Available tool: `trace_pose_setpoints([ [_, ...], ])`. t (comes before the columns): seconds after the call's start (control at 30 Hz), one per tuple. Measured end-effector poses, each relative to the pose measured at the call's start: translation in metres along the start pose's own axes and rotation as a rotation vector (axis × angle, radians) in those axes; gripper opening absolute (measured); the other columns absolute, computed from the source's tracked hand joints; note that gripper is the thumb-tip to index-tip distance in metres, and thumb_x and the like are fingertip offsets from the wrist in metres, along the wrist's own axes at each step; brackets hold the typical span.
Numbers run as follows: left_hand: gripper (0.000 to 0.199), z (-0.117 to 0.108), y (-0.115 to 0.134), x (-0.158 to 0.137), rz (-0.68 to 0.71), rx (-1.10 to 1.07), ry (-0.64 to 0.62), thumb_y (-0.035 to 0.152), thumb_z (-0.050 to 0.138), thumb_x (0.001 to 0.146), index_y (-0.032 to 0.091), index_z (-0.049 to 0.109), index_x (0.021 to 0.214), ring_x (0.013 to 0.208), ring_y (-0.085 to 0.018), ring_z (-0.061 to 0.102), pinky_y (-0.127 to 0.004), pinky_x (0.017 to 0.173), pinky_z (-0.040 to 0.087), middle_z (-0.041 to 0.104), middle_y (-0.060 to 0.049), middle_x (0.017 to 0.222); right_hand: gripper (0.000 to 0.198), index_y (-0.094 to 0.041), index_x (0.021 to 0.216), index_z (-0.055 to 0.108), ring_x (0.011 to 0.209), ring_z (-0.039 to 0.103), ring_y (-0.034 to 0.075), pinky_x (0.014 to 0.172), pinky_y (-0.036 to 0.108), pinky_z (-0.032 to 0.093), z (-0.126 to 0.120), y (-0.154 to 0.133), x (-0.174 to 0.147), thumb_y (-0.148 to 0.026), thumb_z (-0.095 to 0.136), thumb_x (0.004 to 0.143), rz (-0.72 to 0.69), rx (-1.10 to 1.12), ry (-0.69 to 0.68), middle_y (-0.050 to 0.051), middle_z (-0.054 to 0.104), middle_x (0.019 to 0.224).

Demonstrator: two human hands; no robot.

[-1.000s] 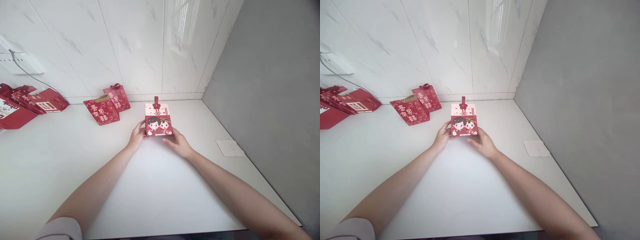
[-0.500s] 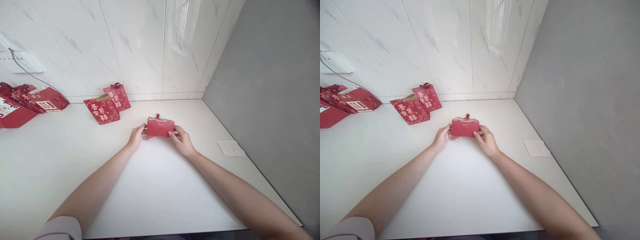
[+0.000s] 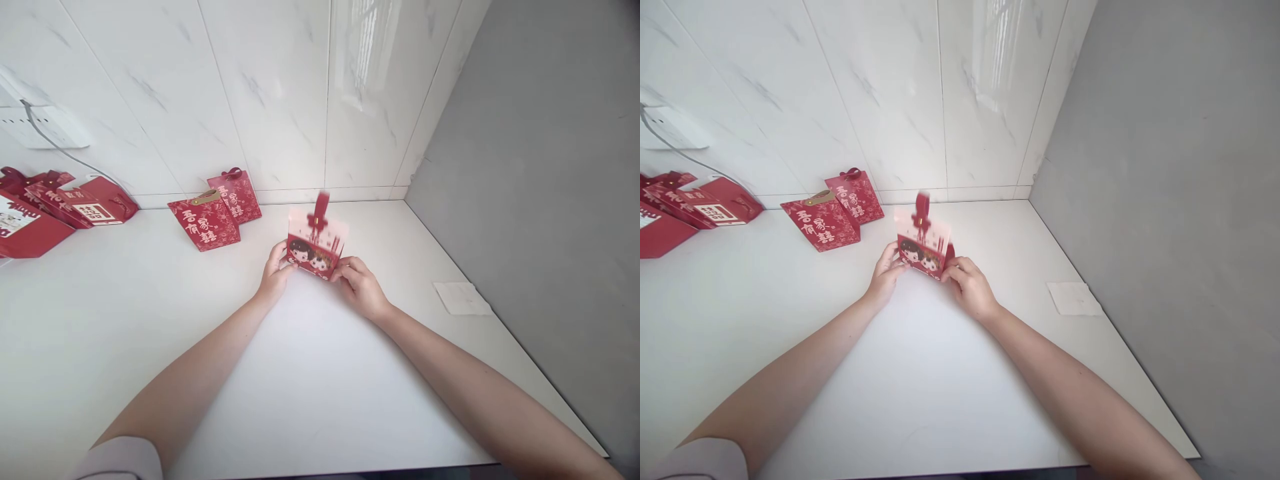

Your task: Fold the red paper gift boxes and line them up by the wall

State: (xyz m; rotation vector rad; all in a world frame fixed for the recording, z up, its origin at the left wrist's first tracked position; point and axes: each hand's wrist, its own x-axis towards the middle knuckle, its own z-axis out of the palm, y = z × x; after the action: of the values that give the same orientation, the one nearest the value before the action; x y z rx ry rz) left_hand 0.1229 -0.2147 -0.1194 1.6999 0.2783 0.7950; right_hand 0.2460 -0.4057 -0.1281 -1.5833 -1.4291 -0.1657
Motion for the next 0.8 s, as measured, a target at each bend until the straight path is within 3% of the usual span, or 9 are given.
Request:
trace_pose_setpoints([
  [0.13,0.063,-0.003,-0.006,0.001,-0.036,0.015,0.103,0.018,0.051,0.077,0.027,0.042,0.139,0.140,-0.026,0.038,-0.049,0.115,0.032,0.048,-0.007,0.145,0.022,-0.026,0.093,0.059,0.096,0.062,0.022,0.085,0.042,0.050,0.001,-0.009,-0.002,-0.009,0.045,0.087,-0.085,-0.015,-0.036,0.007,0.063,0.100],
  [0.23,0.059,-0.006,-0.008,0.001,-0.120,0.019,0.151,0.025,0.047,0.083,0.027,0.038,0.142,0.141,-0.027,0.038,-0.050,0.114,0.032,0.046,-0.009,0.147,0.019,-0.025,0.109,0.055,0.113,0.057,0.026,0.090,0.045,0.050,0.001,-0.014,-0.003,-0.022,0.051,0.091,0.082,0.029,0.133,0.011,0.058,0.119],
  [0.33,0.054,-0.003,-0.009,0.001,-0.183,-0.024,0.160,0.043,0.047,0.090,0.026,0.042,0.140,0.141,-0.026,0.038,-0.048,0.115,0.031,0.046,-0.011,0.147,0.053,-0.026,0.139,0.038,0.123,0.054,0.029,0.095,0.049,0.050,0.001,-0.016,-0.002,-0.041,0.056,0.092,0.313,0.179,0.080,0.014,0.055,0.133],
  [0.4,0.058,-0.002,-0.009,0.001,-0.216,-0.089,0.164,0.057,0.041,0.092,0.024,0.044,0.139,0.141,-0.026,0.039,-0.046,0.115,0.032,0.046,-0.012,0.146,0.064,-0.027,0.149,0.024,0.095,0.067,0.025,0.081,0.044,0.055,0.001,-0.017,-0.003,-0.051,0.048,0.095,0.460,0.363,-0.045,0.010,0.069,0.108],
  [0.47,0.065,-0.003,-0.005,-0.002,-0.189,-0.117,0.176,0.067,0.030,0.091,0.023,0.046,0.138,0.138,-0.026,0.042,-0.046,0.113,0.034,0.049,-0.012,0.144,0.064,-0.027,0.151,0.020,0.059,0.063,0.019,0.061,0.035,0.055,0.001,-0.018,-0.004,-0.055,0.040,0.097,0.563,0.492,-0.108,0.000,0.069,0.075],
  [0.57,0.080,-0.009,0.011,-0.015,0.067,-0.013,0.175,0.077,0.024,0.086,0.021,0.045,0.139,0.135,-0.029,0.045,-0.047,0.114,0.032,0.053,-0.014,0.139,0.062,-0.026,0.147,0.027,0.046,0.054,0.015,0.053,0.031,0.050,0.003,-0.023,-0.008,-0.057,0.042,0.095,0.621,0.516,-0.090,-0.004,0.065,0.066],
  [0.67,0.093,-0.010,0.033,-0.036,0.327,0.224,0.122,0.081,0.048,0.074,0.019,0.039,0.143,0.133,-0.033,0.046,-0.048,0.115,0.031,0.051,-0.016,0.140,0.060,-0.027,0.143,0.031,0.053,0.059,0.016,0.064,0.034,0.053,0.005,-0.026,-0.010,-0.056,0.046,0.094,0.632,0.517,-0.100,-0.001,0.069,0.076],
  [0.73,0.089,-0.004,0.043,-0.048,0.270,0.405,0.113,0.066,0.066,0.072,0.020,0.037,0.143,0.132,-0.034,0.047,-0.048,0.112,0.035,0.050,-0.016,0.141,0.058,-0.027,0.141,0.033,0.056,0.062,0.017,0.068,0.036,0.053,0.006,-0.026,-0.012,-0.056,0.048,0.093,0.636,0.518,-0.115,0.000,0.069,0.080],
  [0.8,0.079,0.003,0.048,-0.056,0.061,0.511,0.096,0.048,0.073,0.074,0.024,0.039,0.141,0.126,-0.034,0.053,-0.048,0.103,0.044,0.052,-0.014,0.139,0.057,-0.027,0.139,0.035,0.058,0.063,0.018,0.070,0.038,0.053,0.006,-0.024,-0.013,-0.056,0.049,0.092,0.642,0.527,-0.133,0.000,0.069,0.082],
])
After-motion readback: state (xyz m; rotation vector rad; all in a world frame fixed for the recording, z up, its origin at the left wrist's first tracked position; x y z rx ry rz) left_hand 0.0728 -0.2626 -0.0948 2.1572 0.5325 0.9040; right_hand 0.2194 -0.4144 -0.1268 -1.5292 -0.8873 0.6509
